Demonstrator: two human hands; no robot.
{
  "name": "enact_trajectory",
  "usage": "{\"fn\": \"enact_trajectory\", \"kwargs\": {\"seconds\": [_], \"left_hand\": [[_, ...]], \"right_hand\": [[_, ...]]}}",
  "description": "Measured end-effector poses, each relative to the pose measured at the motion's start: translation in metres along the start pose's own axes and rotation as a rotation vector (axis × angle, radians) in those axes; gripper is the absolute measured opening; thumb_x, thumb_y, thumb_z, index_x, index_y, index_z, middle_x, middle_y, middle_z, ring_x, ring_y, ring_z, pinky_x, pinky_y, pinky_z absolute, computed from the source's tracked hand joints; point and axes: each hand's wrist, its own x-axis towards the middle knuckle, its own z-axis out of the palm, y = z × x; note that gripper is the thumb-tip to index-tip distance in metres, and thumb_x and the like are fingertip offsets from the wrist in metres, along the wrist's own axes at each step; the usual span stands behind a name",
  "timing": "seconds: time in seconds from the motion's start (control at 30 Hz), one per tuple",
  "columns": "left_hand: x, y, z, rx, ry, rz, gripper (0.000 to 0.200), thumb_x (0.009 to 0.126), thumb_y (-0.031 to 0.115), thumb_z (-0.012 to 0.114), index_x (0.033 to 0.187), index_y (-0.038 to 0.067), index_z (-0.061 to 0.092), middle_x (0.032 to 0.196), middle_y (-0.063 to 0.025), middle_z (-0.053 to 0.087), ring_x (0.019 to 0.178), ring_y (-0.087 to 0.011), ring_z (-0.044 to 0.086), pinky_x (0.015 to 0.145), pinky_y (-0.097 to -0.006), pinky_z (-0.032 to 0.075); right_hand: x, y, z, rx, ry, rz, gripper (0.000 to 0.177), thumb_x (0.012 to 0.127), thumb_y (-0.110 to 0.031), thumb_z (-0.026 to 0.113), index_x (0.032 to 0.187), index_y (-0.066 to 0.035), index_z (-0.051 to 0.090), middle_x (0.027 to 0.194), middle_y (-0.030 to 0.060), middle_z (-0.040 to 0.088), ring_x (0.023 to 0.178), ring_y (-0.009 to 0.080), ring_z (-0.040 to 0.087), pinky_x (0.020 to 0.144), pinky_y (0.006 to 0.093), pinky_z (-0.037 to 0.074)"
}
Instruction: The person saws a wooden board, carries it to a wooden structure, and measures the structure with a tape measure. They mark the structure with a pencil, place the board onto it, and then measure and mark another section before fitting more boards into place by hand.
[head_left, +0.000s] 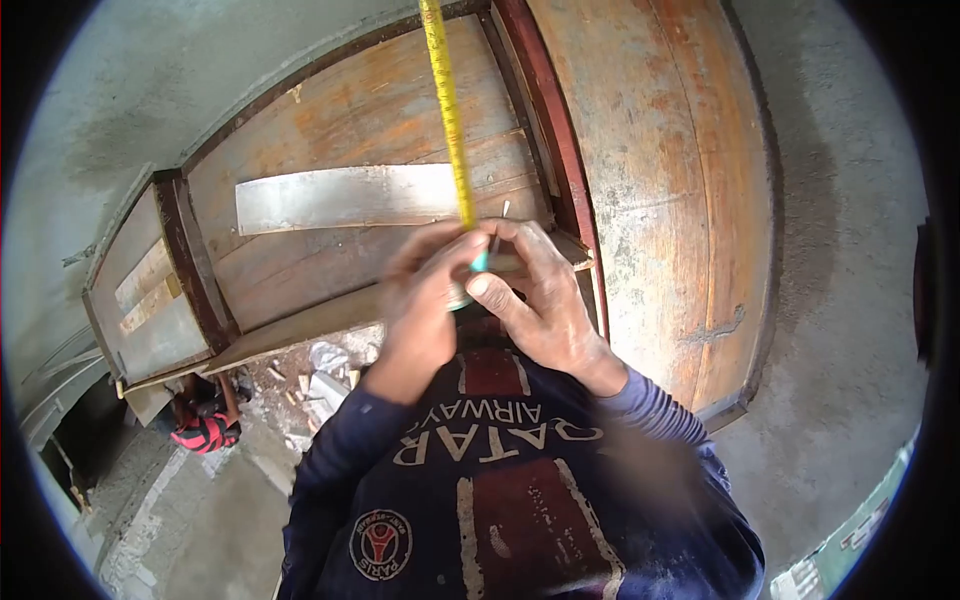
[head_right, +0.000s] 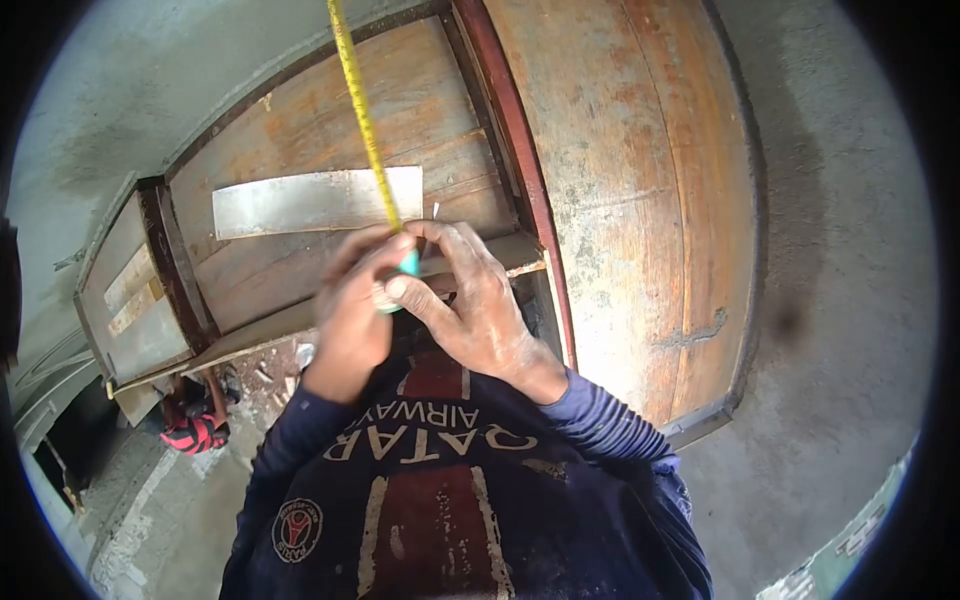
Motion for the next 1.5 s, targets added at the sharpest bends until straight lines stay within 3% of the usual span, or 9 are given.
{"fn": "enact_trajectory", "kwargs": {"seconds": [0.2,0.3,0.47,0.67,0.87,0.93,1.0,1.07,1.5], "left_hand": [[0.021,-0.025,0.025,-0.119,-0.235,-0.476,0.033,0.079,0.024,0.079,0.105,0.010,0.066,0.094,-0.0002,0.063,0.089,-0.0122,0.056,0.074,-0.0289,0.044],[0.018,-0.029,0.031,-0.036,-0.380,-0.602,0.030,0.082,0.029,0.077,0.106,0.016,0.067,0.100,0.0021,0.065,0.093,-0.0127,0.055,0.077,-0.0317,0.040],[0.009,-0.027,0.033,-0.098,-0.467,-0.851,0.030,0.082,0.030,0.077,0.106,0.022,0.060,0.100,0.0028,0.061,0.097,-0.0134,0.051,0.090,-0.0478,0.034],[0.012,-0.019,0.023,-0.163,-0.592,-0.880,0.028,0.083,0.033,0.074,0.102,0.017,0.062,0.095,0.0036,0.061,0.088,-0.0092,0.054,0.078,-0.0316,0.038],[0.063,-0.033,0.008,0.218,-0.895,-0.710,0.022,0.082,0.026,0.077,0.094,0.008,0.071,0.084,0.0007,0.066,0.078,-0.0114,0.061,0.071,-0.0328,0.050],[0.096,-0.042,-0.008,0.487,-0.979,-0.306,0.017,0.082,0.019,0.076,0.090,0.005,0.071,0.079,-0.0031,0.067,0.069,-0.0155,0.064,0.064,-0.0325,0.053],[0.142,-0.058,-0.032,0.629,-0.887,0.474,0.015,0.079,0.013,0.073,0.090,0.002,0.070,0.082,-0.0091,0.069,0.072,-0.0198,0.066,0.066,-0.0321,0.053],[0.181,-0.062,-0.040,0.793,-0.788,0.547,0.016,0.077,0.005,0.069,0.093,0.001,0.070,0.087,-0.0142,0.068,0.074,-0.0243,0.067,0.069,-0.0328,0.053],[0.234,-0.164,-0.002,0.920,-1.312,0.848,0.014,0.082,0.013,0.068,0.095,0.009,0.074,0.096,-0.0117,0.069,0.094,-0.0288,0.064,0.089,-0.0395,0.051]], "right_hand": [[-0.014,-0.018,-0.015,-0.501,0.129,0.125,0.052,0.086,-0.025,0.072,0.123,0.006,0.052,0.103,0.0191,0.055,0.088,0.0278,0.061,0.069,0.0365,0.055],[-0.023,-0.034,-0.017,-0.496,0.238,0.270,0.042,0.085,-0.006,0.061,0.124,0.005,0.051,0.106,0.0192,0.056,0.093,0.0266,0.063,0.072,0.0364,0.058],[-0.034,-0.051,-0.001,-0.496,0.335,0.414,0.037,0.088,-0.009,0.060,0.122,0.003,0.052,0.099,0.0154,0.061,0.088,0.0195,0.063,0.070,0.0325,0.055],[-0.026,-0.074,0.011,-0.503,0.413,0.559,0.025,0.089,-0.013,0.058,0.110,0.000,0.058,0.087,0.0058,0.064,0.077,0.0100,0.060,0.068,0.0265,0.049],[-0.012,-0.081,0.002,-1.222,0.383,0.665,0.021,0.086,-0.021,0.061,0.086,-0.002,0.068,0.078,0.0111,0.068,0.066,0.0222,0.066,0.064,0.0329,0.050],[-0.004,-0.083,-0.003,-1.306,0.376,0.644,0.020,0.085,-0.022,0.062,0.081,-0.004,0.069,0.079,0.0127,0.068,0.064,0.0278,0.066,0.062,0.0363,0.051],[0.001,-0.082,-0.010,-1.633,0.238,0.600,0.017,0.084,-0.019,0.062,0.080,-0.004,0.069,0.075,0.0116,0.066,0.060,0.0270,0.065,0.059,0.0379,0.051],[0.008,-0.079,-0.014,-1.729,0.214,0.604,0.015,0.083,-0.016,0.061,0.079,-0.004,0.069,0.073,0.0103,0.065,0.058,0.0263,0.064,0.057,0.0383,0.051],[0.036,-0.095,-0.021,-1.762,0.026,0.944,0.018,0.083,-0.017,0.061,0.079,-0.002,0.068,0.074,0.0119,0.067,0.060,0.0241,0.065,0.062,0.0382,0.053]]}}
